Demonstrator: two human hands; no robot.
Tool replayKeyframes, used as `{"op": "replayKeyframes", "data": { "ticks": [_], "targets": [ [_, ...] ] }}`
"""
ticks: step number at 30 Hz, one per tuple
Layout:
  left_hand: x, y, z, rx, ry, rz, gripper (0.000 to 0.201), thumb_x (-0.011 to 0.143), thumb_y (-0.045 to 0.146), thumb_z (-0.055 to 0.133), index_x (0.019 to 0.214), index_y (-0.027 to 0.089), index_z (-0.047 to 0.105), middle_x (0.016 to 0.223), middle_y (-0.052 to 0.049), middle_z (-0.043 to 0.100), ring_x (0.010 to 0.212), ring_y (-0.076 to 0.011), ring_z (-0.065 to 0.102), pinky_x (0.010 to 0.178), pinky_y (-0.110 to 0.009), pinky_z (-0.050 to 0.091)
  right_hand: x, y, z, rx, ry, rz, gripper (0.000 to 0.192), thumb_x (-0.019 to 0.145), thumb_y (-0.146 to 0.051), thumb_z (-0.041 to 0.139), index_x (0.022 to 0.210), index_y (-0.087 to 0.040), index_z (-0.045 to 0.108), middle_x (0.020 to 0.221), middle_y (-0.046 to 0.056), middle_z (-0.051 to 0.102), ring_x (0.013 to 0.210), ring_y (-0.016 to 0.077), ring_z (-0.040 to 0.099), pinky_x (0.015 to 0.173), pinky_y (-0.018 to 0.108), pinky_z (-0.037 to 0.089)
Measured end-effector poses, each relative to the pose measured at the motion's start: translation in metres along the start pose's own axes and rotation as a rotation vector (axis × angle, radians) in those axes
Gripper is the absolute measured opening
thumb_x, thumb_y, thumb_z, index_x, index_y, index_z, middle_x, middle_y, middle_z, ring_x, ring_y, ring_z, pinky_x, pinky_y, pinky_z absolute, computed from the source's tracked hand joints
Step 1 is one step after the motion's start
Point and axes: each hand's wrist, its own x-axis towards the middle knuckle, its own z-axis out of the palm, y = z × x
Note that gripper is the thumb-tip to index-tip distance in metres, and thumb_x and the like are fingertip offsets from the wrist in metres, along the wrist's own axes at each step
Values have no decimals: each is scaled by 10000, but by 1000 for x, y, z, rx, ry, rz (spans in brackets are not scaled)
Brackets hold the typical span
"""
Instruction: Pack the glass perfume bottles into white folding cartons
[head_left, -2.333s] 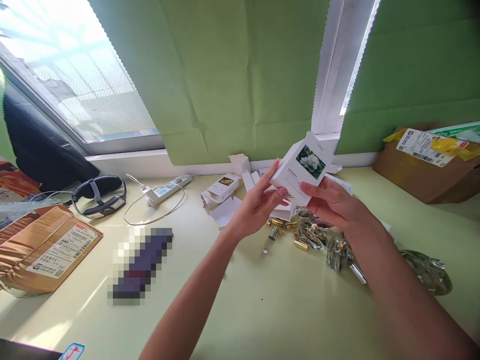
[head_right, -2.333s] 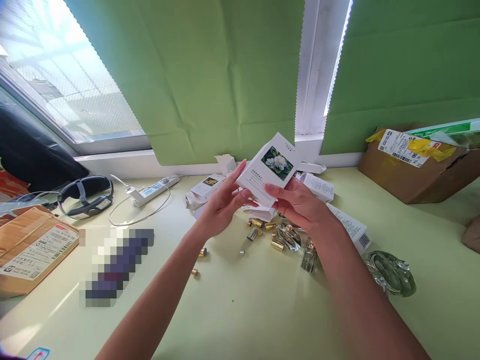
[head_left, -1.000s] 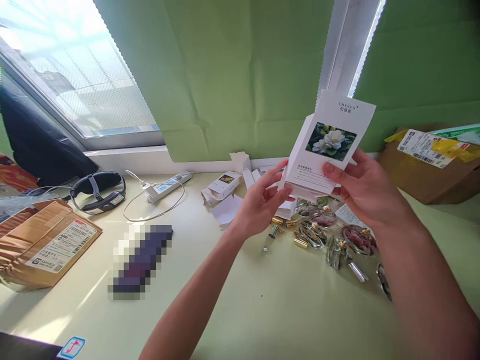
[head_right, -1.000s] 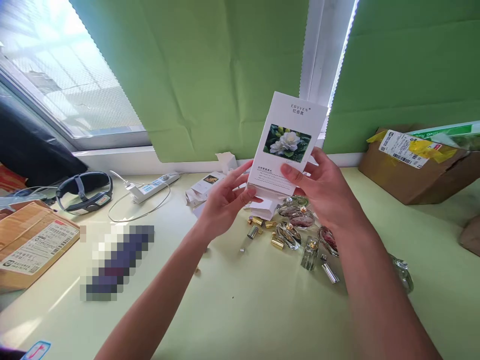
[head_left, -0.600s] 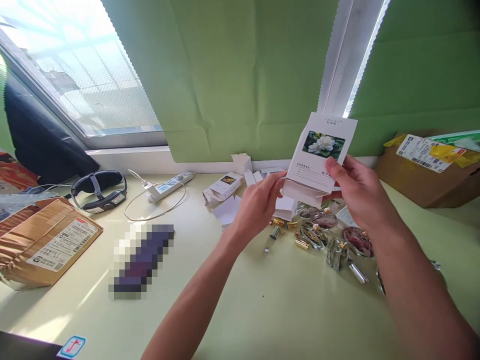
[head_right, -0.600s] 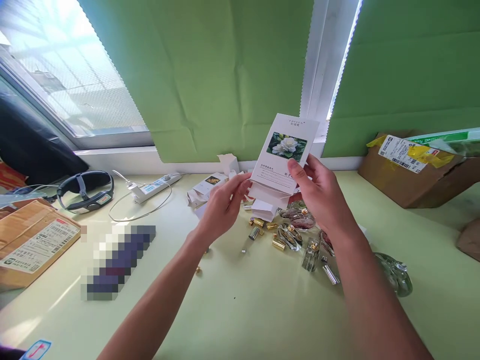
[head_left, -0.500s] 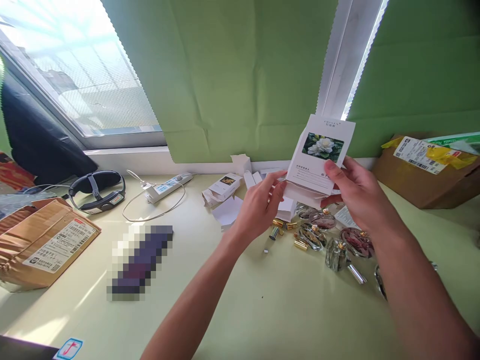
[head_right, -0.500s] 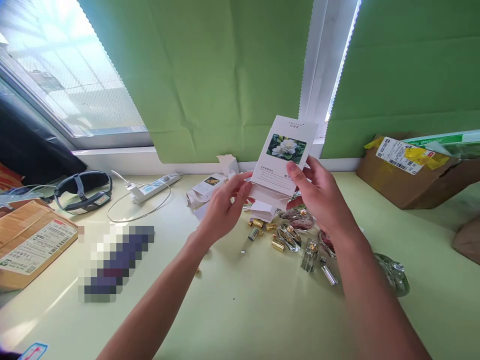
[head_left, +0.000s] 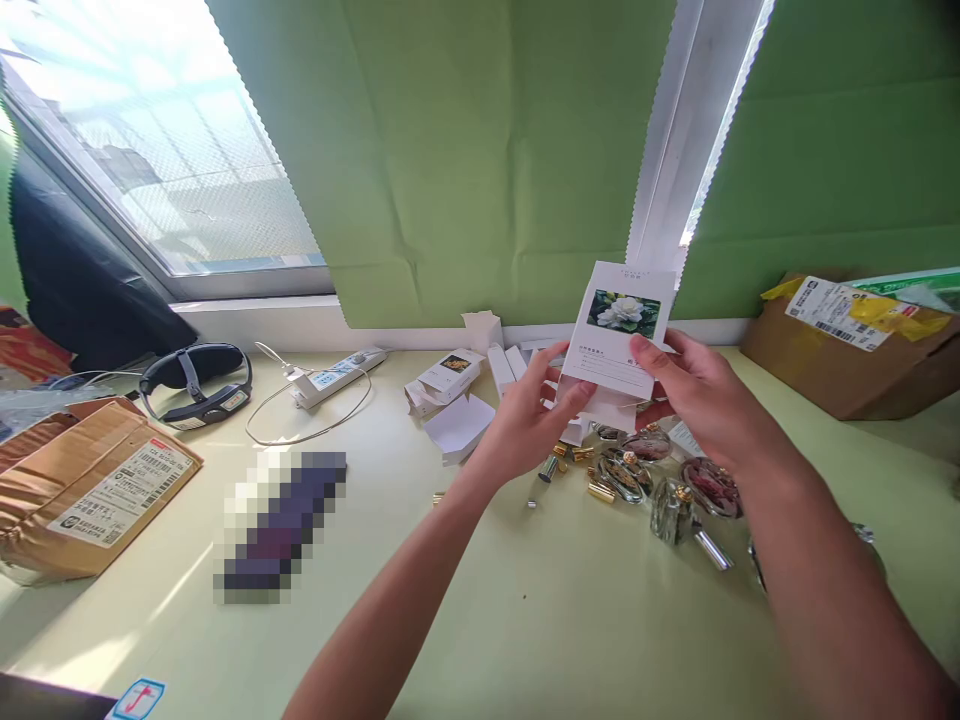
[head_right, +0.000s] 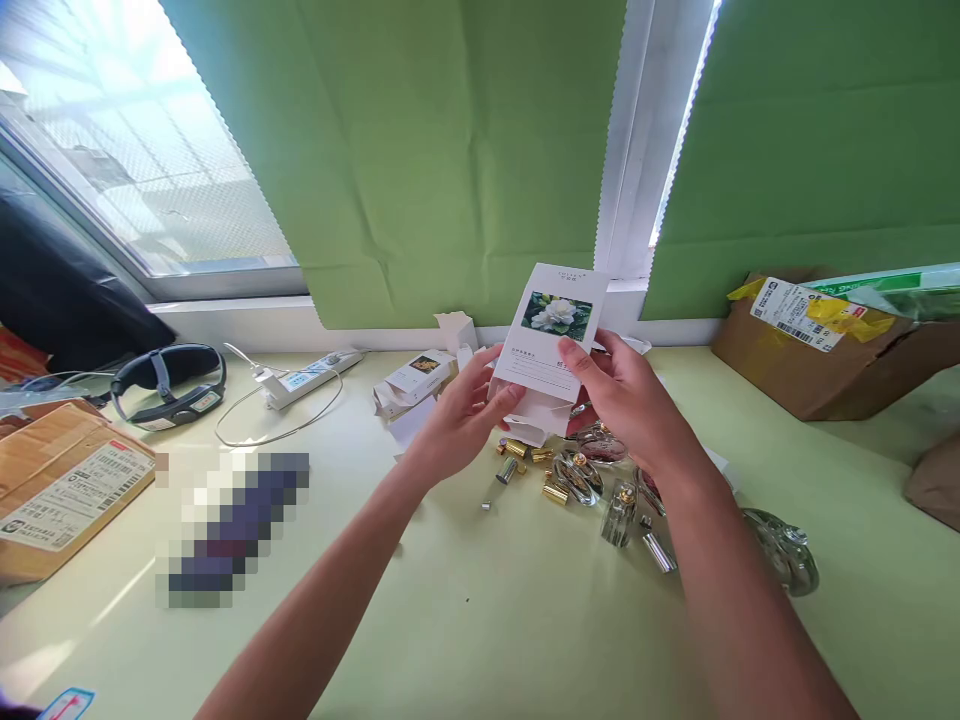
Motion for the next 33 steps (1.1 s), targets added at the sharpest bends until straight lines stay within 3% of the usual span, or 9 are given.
{"op": "replayKeyframes", "data": {
  "ticks": [3,9,14,17,23,25,27,30,33],
  "targets": [
    [0,2,5,-149,21,-48,531,936,436,560,1427,291,421,1171,-93,615,947,-191,616,649,-262,564,0,-1,1,15,-39,40,508,847,-610,623,1230,-276,636,1113,82,726,682,191,706,420,278,593],
    [-1,11,8,-204,73,-63,433,942,415,549,1334,235,518,1201,-97,626,950,-196,626,632,-257,570,-2,-3,5,43,-78,44,501,851,-600,627,1221,-261,622,1069,78,724,587,156,671,408,284,587],
    [-1,10,9,-96,267,33,413,918,366,582,1309,237,544,1146,-74,660,939,-179,635,702,-265,580,-3,-5,7,54,-52,42,529,807,-598,682,1200,-252,608,1004,71,729,526,148,651,386,292,579],
    [0,10,9,-137,224,7,407,895,264,536,1300,235,556,1142,-66,677,951,-181,644,691,-264,586,-1,-2,7,36,-19,43,528,796,-608,685,1179,-253,610,986,74,735,509,148,645,383,296,581],
    [3,5,7,-222,77,-12,585,801,142,504,1376,243,475,1285,-75,605,926,-153,627,713,-267,591,4,3,2,16,27,30,483,802,-629,661,1114,-263,619,998,73,741,586,191,696,382,303,583],
    [4,1,8,-226,98,-25,579,809,141,515,1373,248,437,1249,-77,596,897,-142,615,714,-275,586,6,4,0,21,28,33,484,796,-633,665,1099,-259,613,989,76,744,576,199,698,379,313,583],
    [4,-3,10,-169,220,-40,516,827,167,556,1317,254,419,1186,-64,577,916,-142,597,707,-270,570,7,5,-1,34,49,50,489,786,-619,682,1101,-256,589,978,75,747,547,204,696,384,332,588],
    [3,-6,13,39,405,-28,251,842,246,635,1069,229,526,1074,-40,535,962,-144,552,732,-254,529,9,8,-2,74,105,69,494,765,-579,723,1098,-269,530,988,67,750,558,220,707,408,358,604],
    [3,-8,14,173,381,-40,193,845,393,681,875,203,661,1027,-54,514,975,-162,532,779,-280,507,9,9,-1,108,119,31,511,768,-554,736,1127,-290,488,1077,67,740,712,249,743,471,360,630]
  ]
}}
